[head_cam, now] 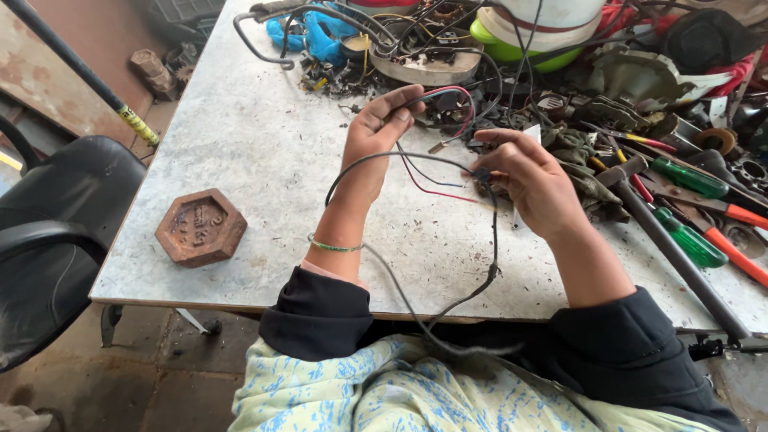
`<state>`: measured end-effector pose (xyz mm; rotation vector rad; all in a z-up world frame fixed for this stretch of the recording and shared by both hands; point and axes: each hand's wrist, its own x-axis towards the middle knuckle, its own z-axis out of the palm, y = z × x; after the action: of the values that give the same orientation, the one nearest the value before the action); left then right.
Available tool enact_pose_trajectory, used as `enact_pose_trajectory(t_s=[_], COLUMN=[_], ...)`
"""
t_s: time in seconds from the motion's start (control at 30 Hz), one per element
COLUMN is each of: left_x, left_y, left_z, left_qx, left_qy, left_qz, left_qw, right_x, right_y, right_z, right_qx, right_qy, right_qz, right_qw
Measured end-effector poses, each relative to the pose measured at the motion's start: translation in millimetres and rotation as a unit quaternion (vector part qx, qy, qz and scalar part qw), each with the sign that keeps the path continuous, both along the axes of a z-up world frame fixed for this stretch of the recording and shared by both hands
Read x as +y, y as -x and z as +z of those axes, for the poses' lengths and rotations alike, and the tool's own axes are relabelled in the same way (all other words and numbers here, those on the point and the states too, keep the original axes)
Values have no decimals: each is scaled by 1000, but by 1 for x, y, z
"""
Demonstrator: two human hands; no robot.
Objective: The person strips the insulation from the ends of several wires and twists the copper strands together by hand.
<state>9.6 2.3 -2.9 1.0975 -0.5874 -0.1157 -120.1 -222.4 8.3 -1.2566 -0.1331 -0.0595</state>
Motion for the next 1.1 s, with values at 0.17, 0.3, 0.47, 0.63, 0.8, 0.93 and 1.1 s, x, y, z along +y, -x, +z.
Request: enact_pose_trajectory(t_s=[0.17, 0.3, 0.47, 0.63, 0.8, 0.93, 1.1], left_x=[-4, -12, -11, -9, 13, 11, 20], left_y=[8, 26, 40, 37, 13, 3, -10], left_z=[-4, 1, 18, 16, 18, 8, 2], left_qx=[-27, -167, -180, -11, 27, 28, 67], left_qy=[-44, -185, -258, -5, 176, 245, 228], left_qz=[-91, -161, -199, -200, -22, 12, 106], left_qw=[994, 955, 928, 980, 984, 969, 966], right_x=[3, 6, -19, -40, -100, -112, -102], right_y=[-13, -15, -20, -23, -17, -29, -95], right_z=[-9, 1, -2, -5, 26, 36, 11], right_qx=[45, 30, -40, -67, -154, -239, -171], right_qy=[-2, -63, -148, -161, -179, -71, 463], right_qz=[15, -45, -92, -193, -308, -267, -285], right_qw=[999, 997, 984, 966, 922, 931, 822])
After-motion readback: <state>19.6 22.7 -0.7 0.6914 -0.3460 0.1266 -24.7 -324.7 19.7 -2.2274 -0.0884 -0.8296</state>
